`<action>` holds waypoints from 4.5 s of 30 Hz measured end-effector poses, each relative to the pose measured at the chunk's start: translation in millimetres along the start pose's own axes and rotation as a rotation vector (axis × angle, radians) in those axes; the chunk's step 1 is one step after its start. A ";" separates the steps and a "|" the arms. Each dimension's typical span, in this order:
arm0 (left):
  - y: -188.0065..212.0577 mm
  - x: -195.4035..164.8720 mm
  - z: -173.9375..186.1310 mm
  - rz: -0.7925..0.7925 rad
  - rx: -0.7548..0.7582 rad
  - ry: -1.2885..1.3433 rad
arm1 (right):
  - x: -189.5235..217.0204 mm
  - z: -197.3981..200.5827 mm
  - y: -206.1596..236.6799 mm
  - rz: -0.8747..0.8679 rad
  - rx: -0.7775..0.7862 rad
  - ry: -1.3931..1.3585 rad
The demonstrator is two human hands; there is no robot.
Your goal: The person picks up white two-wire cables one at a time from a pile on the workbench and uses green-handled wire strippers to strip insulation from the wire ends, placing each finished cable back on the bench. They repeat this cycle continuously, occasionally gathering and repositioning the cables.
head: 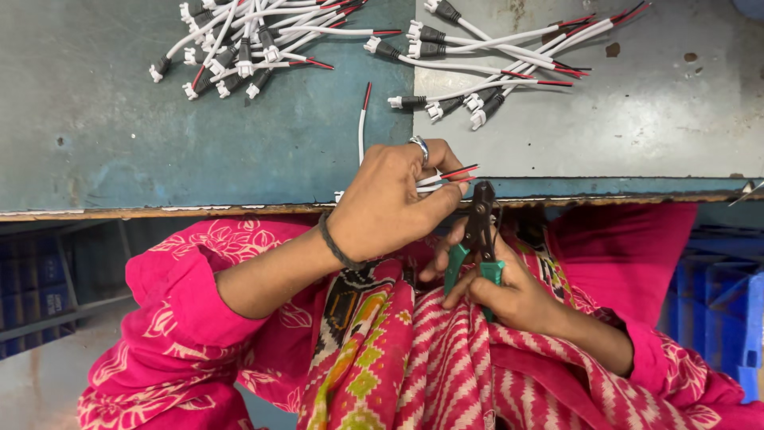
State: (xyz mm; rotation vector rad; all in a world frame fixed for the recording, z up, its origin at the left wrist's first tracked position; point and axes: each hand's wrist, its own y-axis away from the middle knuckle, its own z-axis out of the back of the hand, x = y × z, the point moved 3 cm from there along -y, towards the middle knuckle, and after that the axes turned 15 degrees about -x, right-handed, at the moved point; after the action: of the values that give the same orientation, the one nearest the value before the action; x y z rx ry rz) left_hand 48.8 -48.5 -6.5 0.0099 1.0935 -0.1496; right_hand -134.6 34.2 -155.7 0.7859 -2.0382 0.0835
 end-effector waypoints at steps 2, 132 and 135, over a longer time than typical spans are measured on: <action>1.3 -0.9 0.6 0.026 0.022 0.040 | 0.3 -0.7 -0.8 -0.023 -0.006 -0.003; -59.5 29.1 106.9 -0.253 -0.125 -0.599 | 17.2 12.0 -5.4 0.059 0.046 -0.161; -48.9 55.6 107.1 -0.024 -0.123 -0.664 | 16.9 9.3 -5.6 0.048 0.063 -0.151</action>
State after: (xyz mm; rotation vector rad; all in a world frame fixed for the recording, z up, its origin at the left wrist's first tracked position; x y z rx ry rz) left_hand 162.4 -112.2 -3.2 -0.1542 0.4377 -0.0956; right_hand -144.6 18.0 -149.1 0.8032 -2.2072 0.1193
